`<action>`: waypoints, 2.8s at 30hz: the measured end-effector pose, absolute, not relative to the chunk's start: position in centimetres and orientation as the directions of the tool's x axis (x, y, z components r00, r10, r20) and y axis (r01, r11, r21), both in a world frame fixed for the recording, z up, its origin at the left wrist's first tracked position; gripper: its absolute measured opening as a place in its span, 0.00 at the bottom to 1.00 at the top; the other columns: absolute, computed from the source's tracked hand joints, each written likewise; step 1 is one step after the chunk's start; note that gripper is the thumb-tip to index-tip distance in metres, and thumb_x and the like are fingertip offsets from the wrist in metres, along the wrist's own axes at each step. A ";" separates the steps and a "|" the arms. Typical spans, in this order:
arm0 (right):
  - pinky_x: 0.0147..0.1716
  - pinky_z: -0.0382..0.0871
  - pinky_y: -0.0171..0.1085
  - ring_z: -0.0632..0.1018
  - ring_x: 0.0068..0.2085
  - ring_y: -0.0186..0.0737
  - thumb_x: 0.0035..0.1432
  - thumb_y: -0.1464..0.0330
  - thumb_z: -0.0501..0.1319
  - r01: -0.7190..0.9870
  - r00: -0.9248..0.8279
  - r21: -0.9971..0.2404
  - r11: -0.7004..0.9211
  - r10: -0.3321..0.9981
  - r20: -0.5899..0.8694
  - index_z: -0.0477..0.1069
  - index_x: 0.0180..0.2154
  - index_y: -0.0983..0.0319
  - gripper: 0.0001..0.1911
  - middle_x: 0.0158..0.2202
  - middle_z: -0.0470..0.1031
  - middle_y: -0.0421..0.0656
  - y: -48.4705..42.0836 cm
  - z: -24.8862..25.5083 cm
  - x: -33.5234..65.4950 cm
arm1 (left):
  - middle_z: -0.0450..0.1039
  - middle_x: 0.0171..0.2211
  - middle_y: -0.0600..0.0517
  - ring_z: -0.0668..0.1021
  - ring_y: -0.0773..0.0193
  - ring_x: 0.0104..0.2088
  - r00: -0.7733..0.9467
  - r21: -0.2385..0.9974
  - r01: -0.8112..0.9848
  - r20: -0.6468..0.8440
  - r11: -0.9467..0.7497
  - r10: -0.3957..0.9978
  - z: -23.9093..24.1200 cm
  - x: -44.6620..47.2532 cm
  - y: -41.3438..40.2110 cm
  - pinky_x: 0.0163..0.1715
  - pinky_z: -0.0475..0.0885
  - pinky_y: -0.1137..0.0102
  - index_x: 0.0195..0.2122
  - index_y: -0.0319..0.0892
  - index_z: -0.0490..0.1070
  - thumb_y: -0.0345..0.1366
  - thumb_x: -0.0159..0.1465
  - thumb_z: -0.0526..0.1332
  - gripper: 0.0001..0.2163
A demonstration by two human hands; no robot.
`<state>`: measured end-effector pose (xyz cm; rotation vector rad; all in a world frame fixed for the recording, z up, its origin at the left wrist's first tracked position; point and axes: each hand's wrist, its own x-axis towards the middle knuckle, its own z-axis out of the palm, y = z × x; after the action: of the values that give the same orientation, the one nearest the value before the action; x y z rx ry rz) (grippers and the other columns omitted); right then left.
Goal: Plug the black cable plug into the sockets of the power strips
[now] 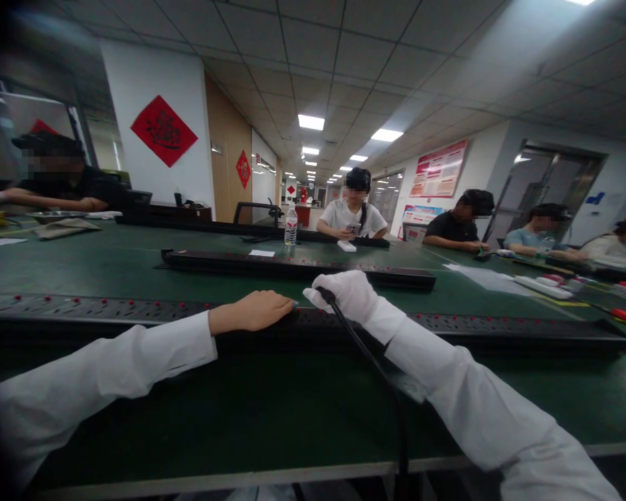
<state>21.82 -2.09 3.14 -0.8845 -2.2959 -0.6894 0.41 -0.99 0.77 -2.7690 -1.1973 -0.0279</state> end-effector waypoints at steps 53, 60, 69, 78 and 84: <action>0.21 0.44 0.31 0.69 0.20 0.32 0.56 0.51 0.46 0.774 -0.632 0.404 0.487 0.564 0.532 0.70 0.28 0.59 0.23 0.17 0.70 0.39 -2.8 0.9 19.6 | 0.72 0.45 0.46 0.75 0.57 0.41 0.607 0.136 0.781 0.067 -0.610 0.792 0.3 0.0 -0.4 0.39 0.66 0.67 0.44 0.42 0.70 0.49 0.65 0.38 0.25; 0.21 0.44 0.30 0.68 0.20 0.31 0.56 0.50 0.45 0.731 -0.683 0.424 0.535 0.564 0.465 0.68 0.30 0.60 0.24 0.17 0.69 0.40 -3.1 1.6 19.8 | 0.73 0.43 0.46 0.75 0.58 0.40 0.611 0.142 0.777 0.062 -0.613 0.789 0.2 -0.1 -0.2 0.39 0.66 0.68 0.43 0.42 0.70 0.51 0.64 0.38 0.26; 0.20 0.44 0.30 0.70 0.21 0.31 0.55 0.49 0.45 0.756 -0.655 0.396 0.521 0.589 0.474 0.69 0.31 0.60 0.24 0.18 0.71 0.39 -3.4 1.4 19.5 | 0.74 0.41 0.47 0.76 0.59 0.38 0.605 0.145 0.783 0.048 -0.604 0.795 0.5 0.0 -0.6 0.37 0.66 0.69 0.42 0.42 0.70 0.51 0.64 0.37 0.26; 0.22 0.47 0.31 0.71 0.22 0.31 0.56 0.52 0.47 0.749 -0.656 0.379 0.544 0.527 0.540 0.69 0.27 0.60 0.22 0.19 0.72 0.40 -3.4 2.0 20.0 | 0.74 0.41 0.45 0.76 0.56 0.38 0.625 0.119 0.769 0.068 -0.628 0.778 0.3 -0.1 -0.5 0.37 0.67 0.66 0.42 0.42 0.71 0.49 0.65 0.37 0.26; 0.22 0.47 0.31 0.71 0.22 0.31 0.57 0.54 0.47 0.738 -0.668 0.394 0.547 0.515 0.537 0.69 0.26 0.61 0.21 0.19 0.72 0.40 -3.6 2.3 20.1 | 0.73 0.42 0.46 0.76 0.57 0.39 0.625 0.104 0.772 0.059 -0.627 0.779 0.3 0.0 -0.4 0.38 0.67 0.66 0.44 0.43 0.70 0.49 0.65 0.36 0.26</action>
<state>20.06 -3.61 2.34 -1.0275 -2.4277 -0.8649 0.00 -0.40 0.30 -2.8934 -1.3826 -0.1578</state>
